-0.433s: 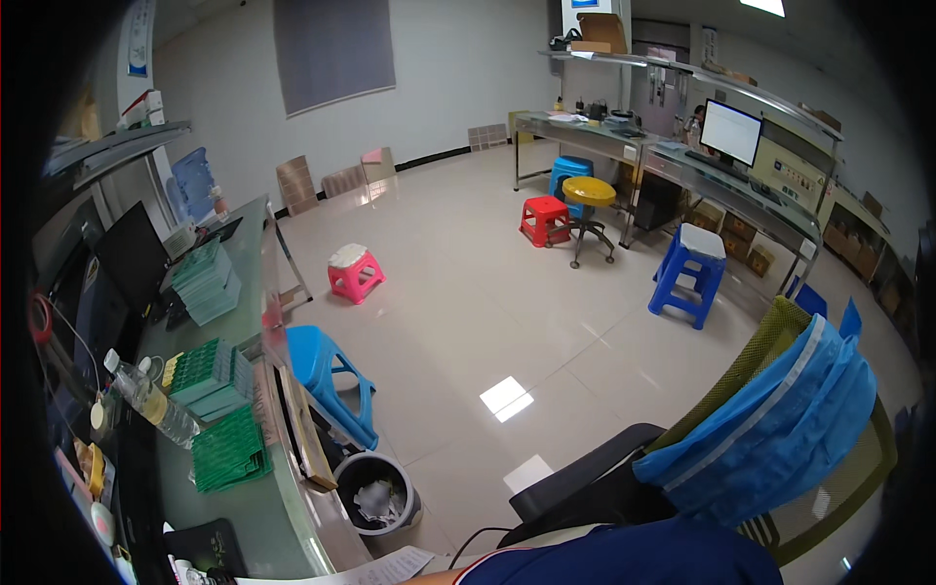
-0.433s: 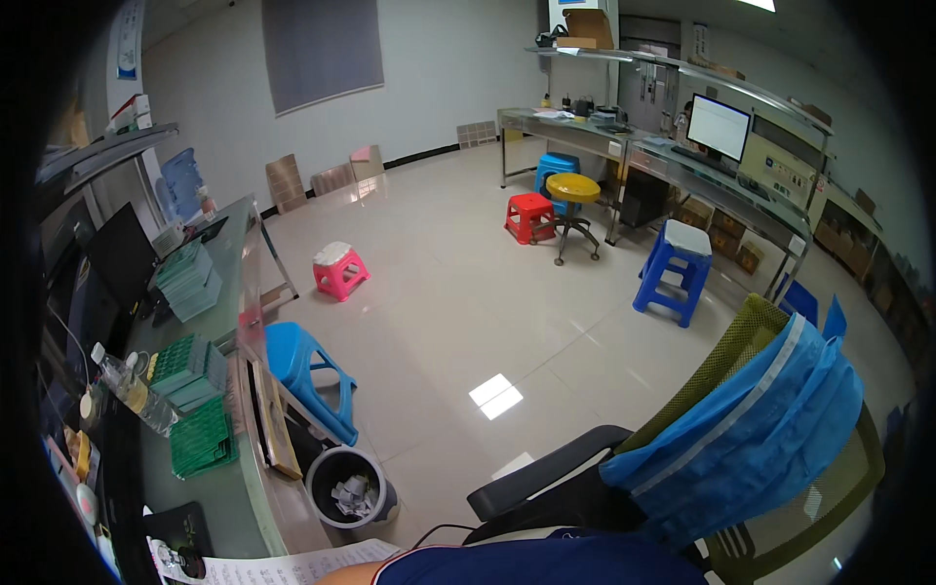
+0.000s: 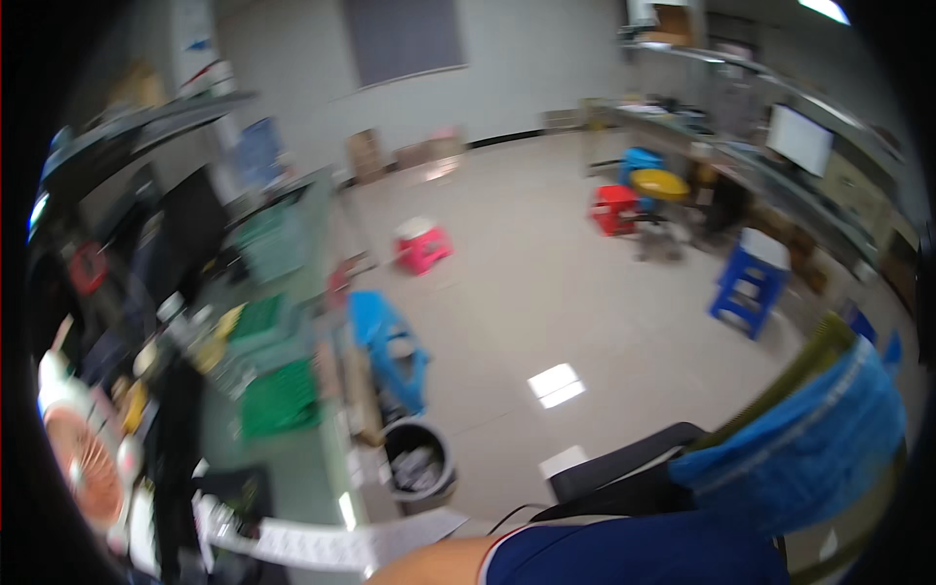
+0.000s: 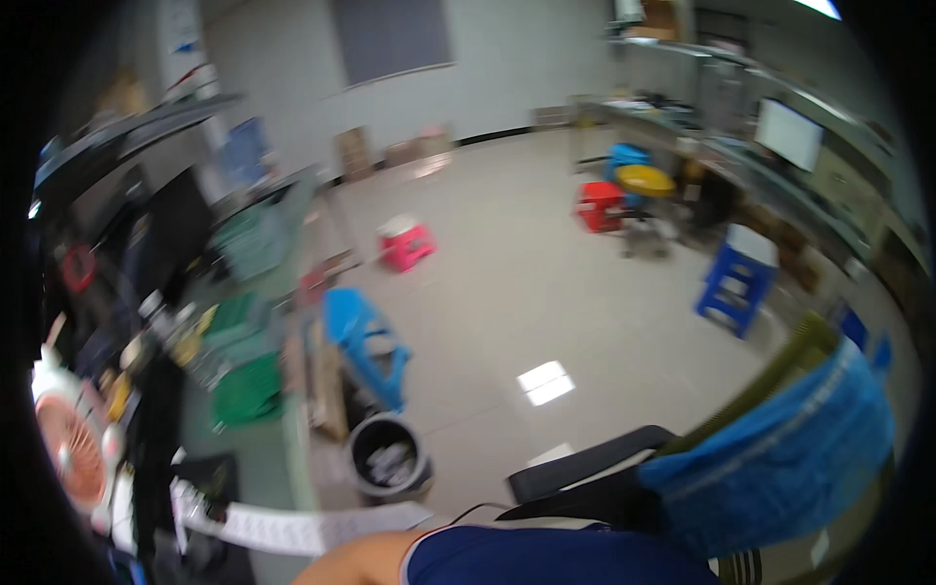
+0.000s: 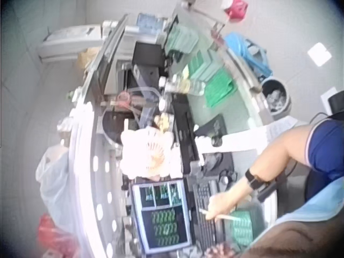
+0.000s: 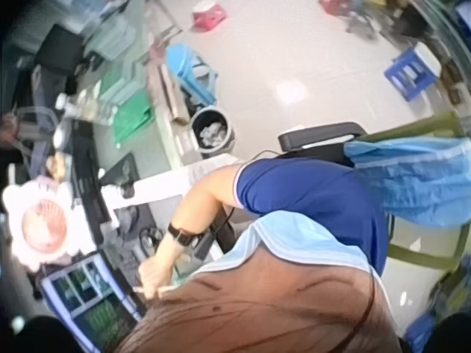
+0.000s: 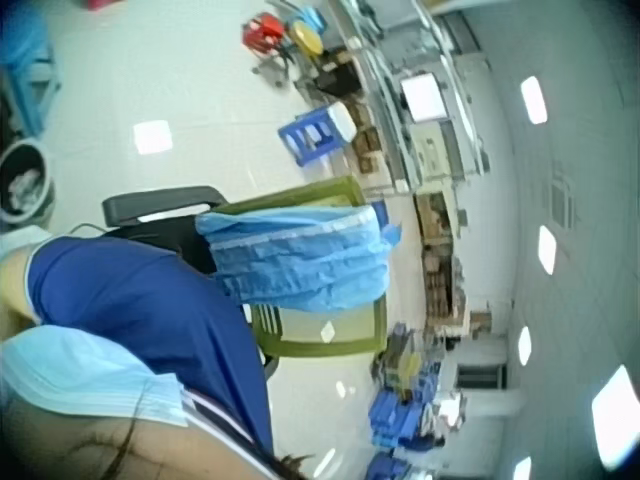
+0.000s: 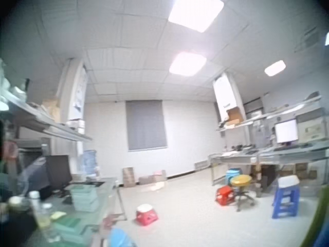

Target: Using a multimeter to test electronic components on a printed circuit board.

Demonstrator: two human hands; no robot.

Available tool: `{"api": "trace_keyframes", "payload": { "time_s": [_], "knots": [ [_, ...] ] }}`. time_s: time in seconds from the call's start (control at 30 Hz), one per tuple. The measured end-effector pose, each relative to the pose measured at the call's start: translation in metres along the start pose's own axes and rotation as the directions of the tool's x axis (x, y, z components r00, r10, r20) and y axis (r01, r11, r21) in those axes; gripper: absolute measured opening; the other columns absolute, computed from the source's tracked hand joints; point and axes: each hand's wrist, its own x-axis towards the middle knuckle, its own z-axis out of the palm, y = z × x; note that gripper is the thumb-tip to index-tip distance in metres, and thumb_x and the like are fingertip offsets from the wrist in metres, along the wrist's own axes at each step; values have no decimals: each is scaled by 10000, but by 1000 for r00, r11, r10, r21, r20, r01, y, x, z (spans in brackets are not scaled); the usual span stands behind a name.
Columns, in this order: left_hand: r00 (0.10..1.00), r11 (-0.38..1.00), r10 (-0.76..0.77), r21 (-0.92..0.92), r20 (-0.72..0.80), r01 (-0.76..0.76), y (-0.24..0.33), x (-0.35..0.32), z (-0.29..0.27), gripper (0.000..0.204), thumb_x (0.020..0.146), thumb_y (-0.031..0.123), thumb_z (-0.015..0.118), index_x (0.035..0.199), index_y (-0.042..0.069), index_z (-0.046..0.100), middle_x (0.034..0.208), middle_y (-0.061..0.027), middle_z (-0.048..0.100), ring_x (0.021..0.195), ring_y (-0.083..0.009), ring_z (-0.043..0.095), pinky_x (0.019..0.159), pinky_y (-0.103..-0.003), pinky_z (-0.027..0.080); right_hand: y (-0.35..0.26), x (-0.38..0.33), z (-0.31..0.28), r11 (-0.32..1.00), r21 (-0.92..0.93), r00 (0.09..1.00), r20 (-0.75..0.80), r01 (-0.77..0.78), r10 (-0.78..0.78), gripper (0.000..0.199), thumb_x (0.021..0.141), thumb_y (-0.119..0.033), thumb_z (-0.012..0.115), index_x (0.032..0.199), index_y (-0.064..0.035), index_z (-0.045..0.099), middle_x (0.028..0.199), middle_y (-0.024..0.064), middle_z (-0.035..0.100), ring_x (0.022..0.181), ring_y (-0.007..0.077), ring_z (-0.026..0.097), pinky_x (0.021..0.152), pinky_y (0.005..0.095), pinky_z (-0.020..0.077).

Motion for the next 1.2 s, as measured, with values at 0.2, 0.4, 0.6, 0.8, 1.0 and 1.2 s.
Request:
{"api": "trace_keyframes", "payload": {
  "time_s": [0.2,0.4,0.6,0.8,1.0,1.2],
  "knots": [
    [854,939,328,237,-404,-249,101,-141,-16,269,960,383,531,911,120,511,703,0,411,538,-112,347,476,-228,355,-9,6,-31,954,225,975,146,-198,168,257,714,-298,715,805,-104,572,697,113,618,671,361,630,597,473,487],
    [754,899,437,225,-490,-375,87,-135,-18,284,1029,347,427,885,127,532,637,35,418,440,-38,318,464,-202,304,-4,24,-67,752,311,807,343,-581,481,180,960,-241,578,923,-66,597,775,42,673,717,157,677,635,294,527],
    [745,904,425,201,-515,-377,90,-137,-17,293,1028,345,428,879,121,544,631,31,421,448,-45,325,520,-217,358,46,51,-97,815,-51,674,535,-577,510,161,969,-218,494,966,-76,568,849,85,709,783,270,682,704,376,512],
    [752,909,413,190,-514,-370,89,-135,-21,308,1023,358,433,872,111,541,631,20,444,458,-63,345,556,-253,377,64,38,-49,918,-201,599,706,-341,377,153,946,-241,514,1022,-130,587,977,125,636,972,347,598,805,450,463],
    [771,920,391,222,-503,-322,88,-135,-17,307,1021,370,432,867,128,540,632,29,444,469,-62,352,579,-257,374,59,35,-30,967,-224,632,735,-119,248,110,934,-239,510,967,-148,563,924,111,626,954,316,587,839,418,406],
    [779,910,412,252,-473,-328,92,-142,-17,322,1025,349,400,874,103,544,639,-1,484,487,-83,403,654,-304,456,-28,55,-69,943,162,589,807,-291,44,440,806,-442,704,964,-47,590,880,142,672,820,357,659,766,421,511]
  ]
}}
